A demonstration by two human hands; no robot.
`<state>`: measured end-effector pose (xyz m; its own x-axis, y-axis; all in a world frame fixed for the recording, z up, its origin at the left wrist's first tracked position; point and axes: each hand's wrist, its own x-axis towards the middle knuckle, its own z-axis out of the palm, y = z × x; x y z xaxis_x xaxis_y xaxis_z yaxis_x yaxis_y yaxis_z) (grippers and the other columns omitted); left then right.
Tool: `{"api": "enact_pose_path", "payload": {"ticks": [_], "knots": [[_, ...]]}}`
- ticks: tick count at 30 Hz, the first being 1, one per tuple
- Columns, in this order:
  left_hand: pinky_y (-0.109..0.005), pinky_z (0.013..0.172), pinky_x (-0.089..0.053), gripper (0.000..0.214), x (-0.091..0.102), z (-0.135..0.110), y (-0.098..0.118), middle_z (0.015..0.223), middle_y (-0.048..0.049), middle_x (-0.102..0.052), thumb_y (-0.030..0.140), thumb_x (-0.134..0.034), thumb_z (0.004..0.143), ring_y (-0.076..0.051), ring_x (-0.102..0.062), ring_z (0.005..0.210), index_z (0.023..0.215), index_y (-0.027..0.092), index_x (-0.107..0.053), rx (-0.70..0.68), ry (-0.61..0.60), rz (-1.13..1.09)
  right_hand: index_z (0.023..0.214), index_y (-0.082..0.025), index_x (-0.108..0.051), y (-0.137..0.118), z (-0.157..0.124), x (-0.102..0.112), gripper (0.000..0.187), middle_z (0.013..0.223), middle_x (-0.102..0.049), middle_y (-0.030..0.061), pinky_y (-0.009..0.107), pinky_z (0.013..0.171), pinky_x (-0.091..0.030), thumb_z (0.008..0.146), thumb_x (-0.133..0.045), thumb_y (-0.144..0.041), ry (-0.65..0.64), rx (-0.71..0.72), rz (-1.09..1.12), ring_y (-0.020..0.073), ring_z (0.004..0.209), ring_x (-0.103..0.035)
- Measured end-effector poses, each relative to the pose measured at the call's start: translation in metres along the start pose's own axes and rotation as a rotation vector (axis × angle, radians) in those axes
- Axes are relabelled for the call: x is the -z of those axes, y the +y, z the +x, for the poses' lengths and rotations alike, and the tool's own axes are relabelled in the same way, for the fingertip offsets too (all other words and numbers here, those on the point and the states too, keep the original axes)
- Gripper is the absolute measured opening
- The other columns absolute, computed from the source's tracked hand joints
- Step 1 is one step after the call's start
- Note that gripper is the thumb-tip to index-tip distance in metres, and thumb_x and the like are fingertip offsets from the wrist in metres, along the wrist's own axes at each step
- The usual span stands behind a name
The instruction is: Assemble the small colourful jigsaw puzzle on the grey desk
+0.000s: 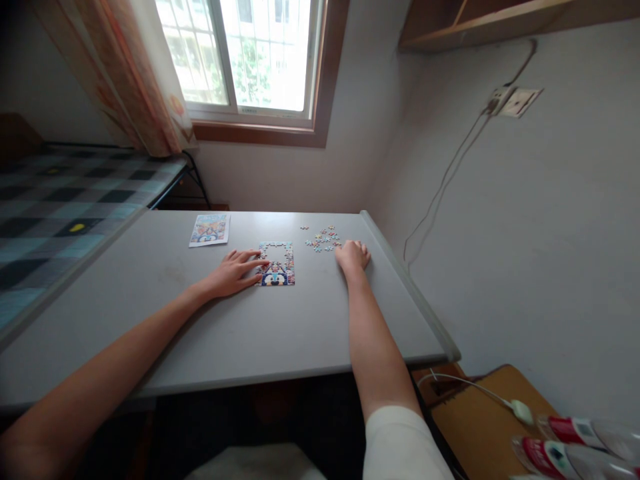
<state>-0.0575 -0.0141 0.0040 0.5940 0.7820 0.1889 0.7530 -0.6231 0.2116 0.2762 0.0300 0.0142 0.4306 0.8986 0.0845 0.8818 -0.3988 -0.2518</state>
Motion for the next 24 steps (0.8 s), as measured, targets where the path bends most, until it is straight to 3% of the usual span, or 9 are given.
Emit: {"api": "enact_pose_path", "payload": {"ticks": [5,13,19,24], "knots": [[-0.053,0.114,-0.017,0.044,-0.002,0.000,-0.001,0.146,-0.0031,-0.043,0.052,-0.042,0.095,-0.028,-0.037,0.134,0.136,0.038,-0.052,0.000,0.005,-0.011,0.124,-0.022,-0.061,0.000,0.003,-0.002,0.041,0.121,-0.062,0.0133,0.039,0.094,-0.042,0.084,-0.052,-0.025,0.046,0.027,0.109,0.0281,0.113,-0.054],[-0.052,0.114,-0.017,0.045,-0.001,0.001,-0.001,0.147,-0.0033,-0.042,0.054,-0.041,0.095,-0.027,-0.038,0.133,0.136,0.038,-0.051,-0.002,0.005,-0.004,0.096,-0.024,-0.074,-0.001,0.007,-0.008,0.031,0.120,-0.062,0.0090,0.040,0.093,-0.042,0.080,-0.049,-0.014,0.081,0.105,0.186,0.0292,0.111,-0.052],[-0.052,0.114,-0.017,0.045,-0.001,0.000,0.000,0.146,-0.0034,-0.043,0.053,-0.040,0.096,-0.028,-0.038,0.133,0.136,0.038,-0.052,-0.006,0.006,-0.008,0.118,-0.022,-0.064,0.000,0.009,-0.012,0.043,0.116,-0.062,0.0113,0.039,0.091,-0.043,0.081,-0.046,-0.012,0.113,0.101,0.228,0.0289,0.107,-0.052],[-0.053,0.114,-0.018,0.045,-0.001,0.001,0.000,0.146,-0.0036,-0.042,0.054,-0.040,0.096,-0.028,-0.038,0.133,0.136,0.038,-0.051,0.003,-0.001,-0.005,0.126,-0.024,-0.060,0.002,0.010,-0.015,0.051,0.120,-0.058,0.0122,0.040,0.094,-0.041,0.079,-0.044,-0.009,0.084,0.065,0.237,0.0290,0.110,-0.050]]}}
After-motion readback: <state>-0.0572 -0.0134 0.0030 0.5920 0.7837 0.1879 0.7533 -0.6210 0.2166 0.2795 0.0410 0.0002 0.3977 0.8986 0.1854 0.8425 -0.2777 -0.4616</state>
